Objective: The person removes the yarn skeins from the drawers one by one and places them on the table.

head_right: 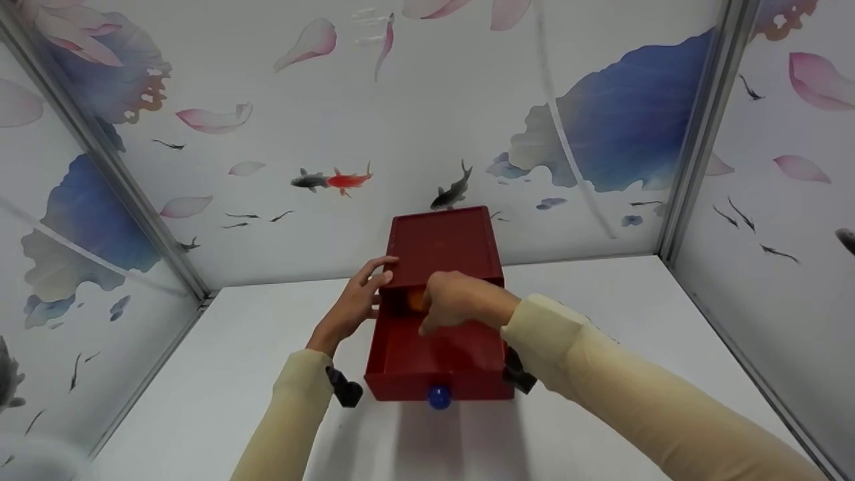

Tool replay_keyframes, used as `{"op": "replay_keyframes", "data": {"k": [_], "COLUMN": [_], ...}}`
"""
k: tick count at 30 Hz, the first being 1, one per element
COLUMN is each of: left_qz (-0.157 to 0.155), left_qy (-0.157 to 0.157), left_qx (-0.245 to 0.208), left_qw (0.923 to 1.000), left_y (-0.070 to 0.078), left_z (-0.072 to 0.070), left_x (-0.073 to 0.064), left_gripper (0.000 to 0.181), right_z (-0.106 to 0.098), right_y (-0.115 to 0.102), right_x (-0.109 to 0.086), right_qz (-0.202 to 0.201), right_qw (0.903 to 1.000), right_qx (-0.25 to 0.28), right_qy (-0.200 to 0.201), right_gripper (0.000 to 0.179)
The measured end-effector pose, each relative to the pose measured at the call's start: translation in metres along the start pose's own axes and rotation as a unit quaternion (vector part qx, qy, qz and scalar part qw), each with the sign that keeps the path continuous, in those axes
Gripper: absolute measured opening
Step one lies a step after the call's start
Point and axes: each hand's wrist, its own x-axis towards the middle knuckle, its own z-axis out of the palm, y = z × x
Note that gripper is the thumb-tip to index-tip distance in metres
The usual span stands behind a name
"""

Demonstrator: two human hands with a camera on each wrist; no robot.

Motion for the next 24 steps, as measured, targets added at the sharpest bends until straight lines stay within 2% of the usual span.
{"op": "replay_keyframes", "data": {"k": [5,11,18,24], "left_qz": [-0.001,0.002,0.006,0.007], "left_qy": [0.000,-0.001,0.000,-0.002], "left_qx": [-0.002,0.002,0.004,0.007], "left_qw": [1.0000,1.0000,1.0000,1.0000], "left_y": [0.001,-0.001,-0.002,0.000], "left_z": [0.001,0.000,0.000,-0.001], "left_x": [0.000,0.001,0.001,0.001], "left_gripper": [0.035,0.036,0.035,0.035], "right_z": [-0.006,-0.001,0.005,0.005], "right_y": [0.004,0.004,0.002,0.002], "right_x": [0.014,0.029,0.041,0.045], "right_qz": [0.001,0.002,0.004,-0.003], "right_qw": [0.9980,0.9890,0.9793,0.9763], "right_qx": [-0.054,-0.130,-0.190,-0.206], "right_qy": [-0.034,-0.072,-0.071,-0.065], "right_gripper": [0.067,0.076,0.080,0.080]}}
